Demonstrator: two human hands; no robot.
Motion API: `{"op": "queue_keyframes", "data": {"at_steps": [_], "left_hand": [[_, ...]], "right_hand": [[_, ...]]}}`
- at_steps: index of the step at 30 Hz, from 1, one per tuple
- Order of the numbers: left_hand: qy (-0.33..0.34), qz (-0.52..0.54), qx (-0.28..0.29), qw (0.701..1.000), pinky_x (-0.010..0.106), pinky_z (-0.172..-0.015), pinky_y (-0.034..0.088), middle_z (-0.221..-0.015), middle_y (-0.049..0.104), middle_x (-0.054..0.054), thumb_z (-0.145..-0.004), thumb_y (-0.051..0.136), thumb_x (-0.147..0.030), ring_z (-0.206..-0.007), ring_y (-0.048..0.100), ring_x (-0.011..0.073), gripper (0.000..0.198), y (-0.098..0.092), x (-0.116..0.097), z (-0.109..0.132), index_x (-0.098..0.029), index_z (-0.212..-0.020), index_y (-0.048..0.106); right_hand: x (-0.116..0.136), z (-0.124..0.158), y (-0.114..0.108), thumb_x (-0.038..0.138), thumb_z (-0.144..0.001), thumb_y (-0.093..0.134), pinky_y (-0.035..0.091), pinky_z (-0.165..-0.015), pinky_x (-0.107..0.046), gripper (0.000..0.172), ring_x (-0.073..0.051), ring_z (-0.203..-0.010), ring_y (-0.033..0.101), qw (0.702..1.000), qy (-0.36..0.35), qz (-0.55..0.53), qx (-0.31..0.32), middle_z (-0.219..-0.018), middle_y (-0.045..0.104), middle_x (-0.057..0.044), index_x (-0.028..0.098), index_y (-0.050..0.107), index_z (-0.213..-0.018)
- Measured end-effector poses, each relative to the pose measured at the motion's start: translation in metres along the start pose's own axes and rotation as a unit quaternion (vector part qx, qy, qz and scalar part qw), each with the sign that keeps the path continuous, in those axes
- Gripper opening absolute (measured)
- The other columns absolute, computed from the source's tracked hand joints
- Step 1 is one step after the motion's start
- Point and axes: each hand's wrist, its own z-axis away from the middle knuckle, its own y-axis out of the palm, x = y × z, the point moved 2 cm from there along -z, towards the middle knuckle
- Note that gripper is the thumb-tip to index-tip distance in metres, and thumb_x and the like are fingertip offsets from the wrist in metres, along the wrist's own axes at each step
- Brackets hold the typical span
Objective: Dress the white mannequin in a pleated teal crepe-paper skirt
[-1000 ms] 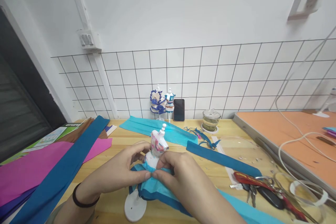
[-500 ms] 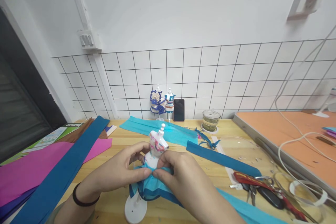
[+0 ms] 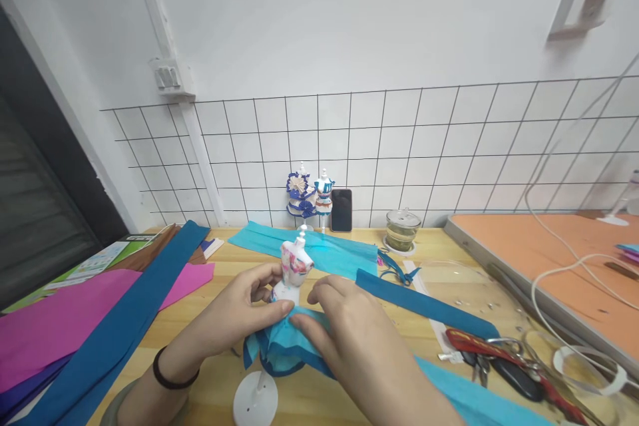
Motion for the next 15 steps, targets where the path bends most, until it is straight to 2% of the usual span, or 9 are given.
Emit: {"op": "queue_keyframes", "data": {"at_steps": [3, 5, 8, 10, 12, 15], "left_hand": [[-0.002, 0.022, -0.019, 1.000, 0.022, -0.062, 0.041, -0.095, 0.064, 0.001, -0.080, 0.061, -0.027, -0.074, 0.055, 0.0125, 0.025, -0.002, 0.002, -0.001, -0.018, -0.104, 0.061], [0.005, 0.039, -0.031, 0.999, 0.021, -0.062, 0.041, -0.095, 0.063, 0.001, -0.081, 0.062, -0.028, -0.074, 0.054, 0.0120, 0.025, -0.003, 0.004, -0.003, -0.018, -0.103, 0.062], [0.014, 0.051, -0.042, 0.998, 0.022, -0.067, 0.042, -0.091, 0.063, 0.001, -0.081, 0.062, -0.027, -0.082, 0.055, 0.0145, 0.021, -0.003, 0.006, -0.004, -0.018, -0.099, 0.064], [0.013, 0.050, -0.044, 0.998, 0.022, -0.066, 0.042, -0.089, 0.062, 0.000, -0.080, 0.062, -0.027, -0.081, 0.054, 0.0143, 0.020, -0.003, 0.008, -0.005, -0.018, -0.098, 0.065], [0.007, 0.048, -0.045, 0.998, 0.022, -0.063, 0.040, -0.086, 0.059, -0.001, -0.079, 0.064, -0.028, -0.075, 0.051, 0.0121, 0.025, -0.003, 0.009, -0.005, -0.018, -0.102, 0.064], [-0.006, 0.058, -0.046, 0.997, 0.021, -0.055, 0.033, -0.077, 0.051, -0.004, -0.078, 0.066, -0.031, -0.063, 0.042, 0.0082, 0.042, -0.004, 0.008, -0.004, -0.018, -0.117, 0.057]], "right_hand": [[0.006, 0.004, -0.006, 0.035, -0.089, 0.057, 0.050, -0.078, -0.037, 0.022, -0.026, -0.097, 0.059, 0.995, -0.080, 0.012, -0.049, -0.111, 0.059, -0.013, 0.018, 0.059, -0.104], [0.014, 0.006, -0.010, 0.035, -0.087, 0.060, 0.050, -0.076, -0.036, 0.027, -0.025, -0.097, 0.056, 0.989, -0.137, 0.010, -0.056, -0.111, 0.057, -0.013, 0.018, 0.058, -0.109], [0.024, 0.006, -0.010, 0.026, -0.086, 0.059, 0.046, -0.072, -0.036, 0.021, -0.024, -0.087, 0.052, 0.975, -0.207, 0.024, -0.070, -0.101, 0.058, -0.011, 0.018, 0.060, -0.106], [0.027, 0.006, -0.007, 0.015, -0.089, 0.050, 0.041, -0.069, -0.035, 0.017, -0.022, -0.078, 0.048, 0.966, -0.232, 0.047, -0.102, -0.088, 0.059, -0.008, 0.019, 0.064, -0.097], [0.029, 0.006, -0.003, 0.008, -0.092, 0.038, 0.035, -0.065, -0.034, 0.028, -0.019, -0.069, 0.043, 0.958, -0.253, 0.058, -0.124, -0.076, 0.057, -0.006, 0.018, 0.065, -0.089], [0.030, 0.007, 0.000, 0.010, -0.097, 0.029, 0.029, -0.060, -0.032, 0.039, -0.017, -0.063, 0.041, 0.946, -0.299, 0.050, -0.115, -0.068, 0.055, -0.004, 0.016, 0.065, -0.084]]}}
